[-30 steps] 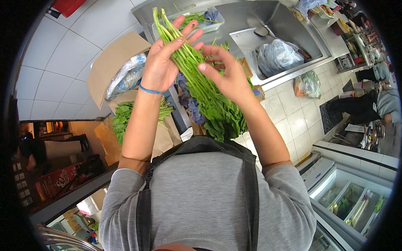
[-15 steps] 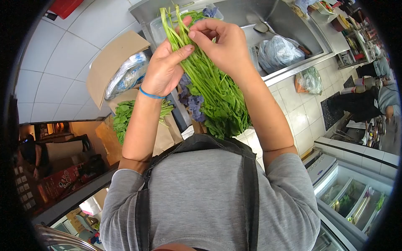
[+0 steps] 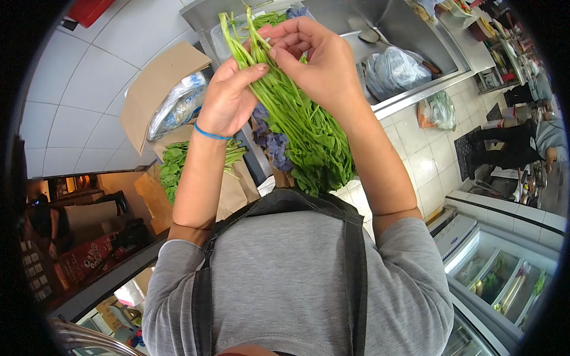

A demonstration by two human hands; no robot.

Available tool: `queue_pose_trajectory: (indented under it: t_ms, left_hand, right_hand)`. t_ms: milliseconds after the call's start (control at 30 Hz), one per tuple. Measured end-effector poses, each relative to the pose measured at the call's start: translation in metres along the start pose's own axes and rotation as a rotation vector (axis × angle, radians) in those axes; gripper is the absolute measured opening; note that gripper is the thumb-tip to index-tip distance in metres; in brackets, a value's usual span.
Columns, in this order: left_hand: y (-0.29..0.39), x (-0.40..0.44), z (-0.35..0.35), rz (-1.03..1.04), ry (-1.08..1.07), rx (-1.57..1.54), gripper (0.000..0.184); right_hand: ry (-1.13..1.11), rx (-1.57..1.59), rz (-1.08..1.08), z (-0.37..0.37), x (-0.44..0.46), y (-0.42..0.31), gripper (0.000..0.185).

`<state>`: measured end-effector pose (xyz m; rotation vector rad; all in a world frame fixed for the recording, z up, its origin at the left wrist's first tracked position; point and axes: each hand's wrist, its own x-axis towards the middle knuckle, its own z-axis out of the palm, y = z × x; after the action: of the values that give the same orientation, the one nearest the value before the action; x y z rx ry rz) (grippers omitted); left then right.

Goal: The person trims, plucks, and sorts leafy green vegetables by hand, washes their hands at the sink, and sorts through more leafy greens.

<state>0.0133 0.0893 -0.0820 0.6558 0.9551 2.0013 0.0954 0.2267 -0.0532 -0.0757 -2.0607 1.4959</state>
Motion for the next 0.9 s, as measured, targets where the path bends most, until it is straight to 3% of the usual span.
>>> queue_pose_trajectory:
  t_ms: [900]
  left_hand:
    - [-0.003,-0.010,0.004,0.022,-0.086,-0.090,0.059]
  right_hand:
    - [0.105,-0.279,-0.232,0.005,-0.028,0.005,0.021]
